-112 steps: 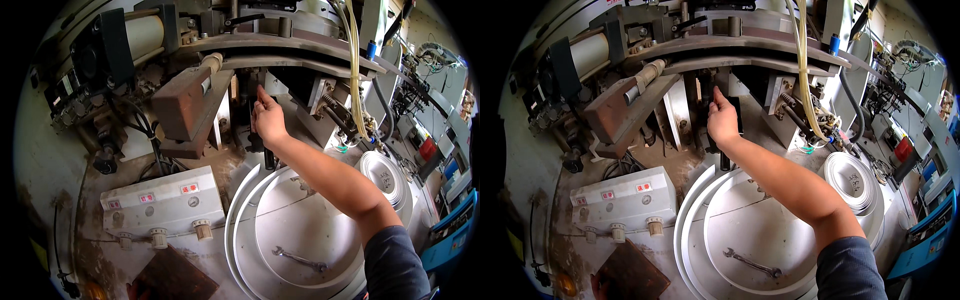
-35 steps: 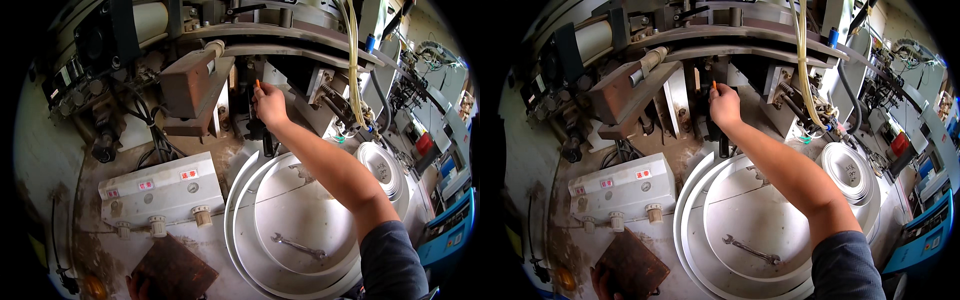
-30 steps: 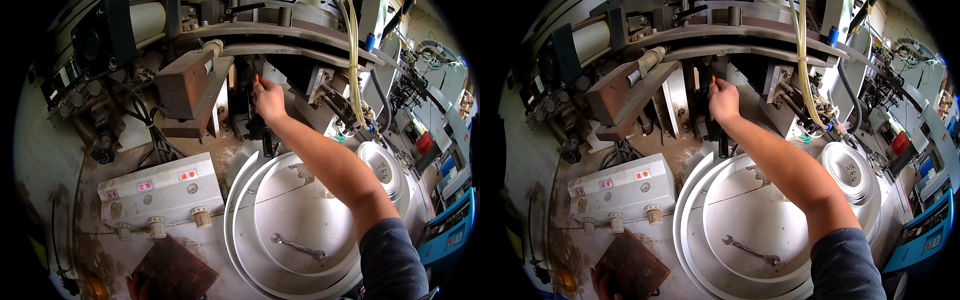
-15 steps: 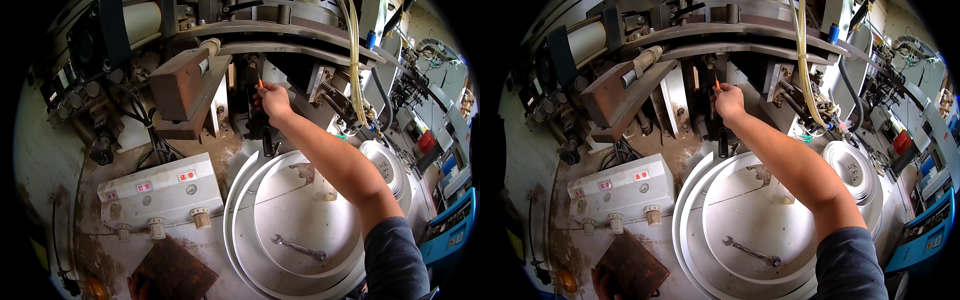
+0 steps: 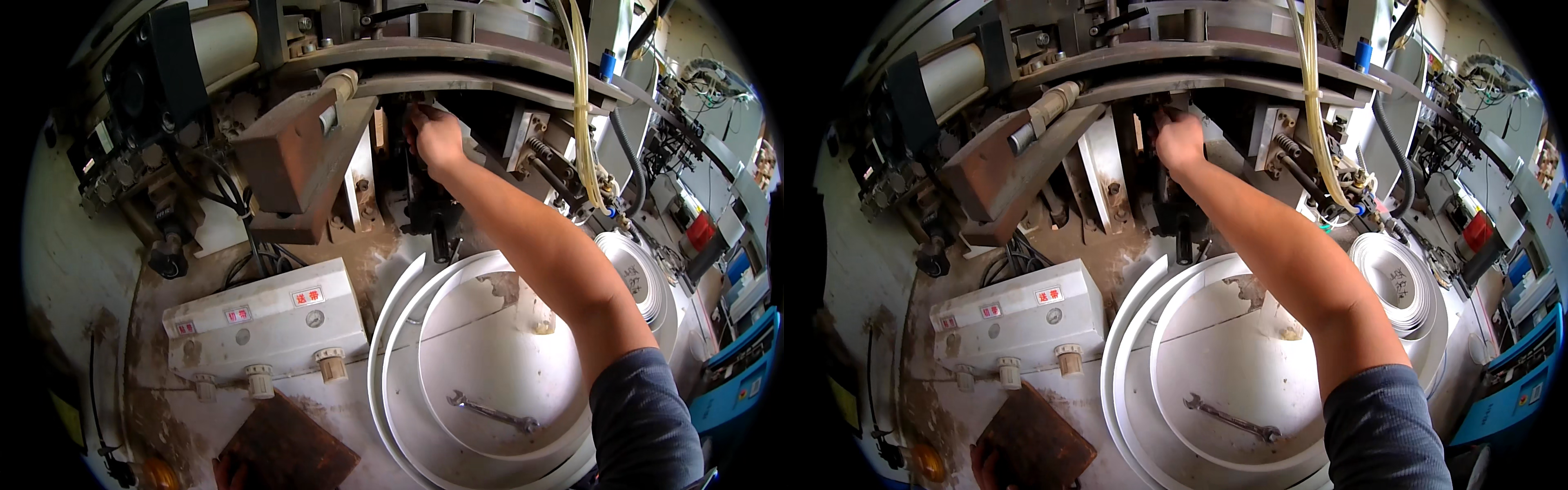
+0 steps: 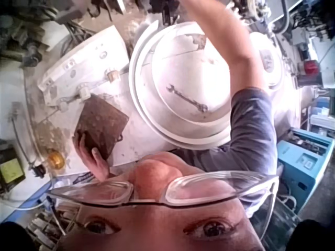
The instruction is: The person works on a large industrial machine, using a screwdriver to tighten components and a cloth to wipe down interior surfaces.
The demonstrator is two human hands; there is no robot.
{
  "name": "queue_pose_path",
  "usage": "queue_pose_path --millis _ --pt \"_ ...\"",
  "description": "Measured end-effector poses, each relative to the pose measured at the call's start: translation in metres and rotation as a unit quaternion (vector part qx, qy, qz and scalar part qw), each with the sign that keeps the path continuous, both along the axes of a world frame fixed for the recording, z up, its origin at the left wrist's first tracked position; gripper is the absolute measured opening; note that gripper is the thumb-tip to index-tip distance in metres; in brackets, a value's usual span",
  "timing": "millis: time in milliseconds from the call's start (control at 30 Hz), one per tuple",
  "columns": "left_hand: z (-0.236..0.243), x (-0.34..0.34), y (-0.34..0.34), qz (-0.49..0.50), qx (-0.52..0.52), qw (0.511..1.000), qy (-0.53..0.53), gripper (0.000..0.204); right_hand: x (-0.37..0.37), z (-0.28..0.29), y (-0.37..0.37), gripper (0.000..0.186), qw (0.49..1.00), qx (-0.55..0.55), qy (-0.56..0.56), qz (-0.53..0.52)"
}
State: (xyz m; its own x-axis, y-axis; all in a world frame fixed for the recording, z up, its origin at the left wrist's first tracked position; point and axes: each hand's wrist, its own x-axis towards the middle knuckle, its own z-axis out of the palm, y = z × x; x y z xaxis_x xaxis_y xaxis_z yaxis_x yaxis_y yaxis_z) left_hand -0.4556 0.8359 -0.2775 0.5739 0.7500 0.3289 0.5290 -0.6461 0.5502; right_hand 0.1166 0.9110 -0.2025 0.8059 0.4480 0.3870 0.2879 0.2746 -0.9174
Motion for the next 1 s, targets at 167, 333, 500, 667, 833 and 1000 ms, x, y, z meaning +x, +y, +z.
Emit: queue_pose_path --millis 167,333,500,667,833,1000 --pt "0.005 0.005 0.001 -0.022 0.012 1.0 -0.011 0.053 0.091 -0.011 0.017 0.023 0.915 0.041 -0.394 -0.079" --pt "0.001 -0.002 0.002 -0.012 0.013 1.0 -0.003 0.053 -0.009 -0.014 -0.015 0.034 0.996 -0.048 0.035 -0.073" --pt "0.002 -0.001 0.002 -0.026 0.014 1.0 -0.012 0.053 0.024 0.005 -0.005 0.041 0.994 -0.051 -0.011 -0.096" --pt "0.001 -0.001 0.0 -0.01 0.006 1.0 -0.004 0.053 0.005 -0.002 -0.005 0.045 0.997 -0.015 -0.002 -0.08" --pt "0.005 0.003 -0.001 -0.012 0.011 1.0 0.002 0.053 0.018 0.009 -0.01 0.046 0.992 -0.074 -0.044 -0.09" --pt "0.003 0.0 -0.002 -0.001 0.003 1.0 0.0 0.053 0.0 0.004 -0.009 0.046 0.999 -0.013 0.02 -0.043"
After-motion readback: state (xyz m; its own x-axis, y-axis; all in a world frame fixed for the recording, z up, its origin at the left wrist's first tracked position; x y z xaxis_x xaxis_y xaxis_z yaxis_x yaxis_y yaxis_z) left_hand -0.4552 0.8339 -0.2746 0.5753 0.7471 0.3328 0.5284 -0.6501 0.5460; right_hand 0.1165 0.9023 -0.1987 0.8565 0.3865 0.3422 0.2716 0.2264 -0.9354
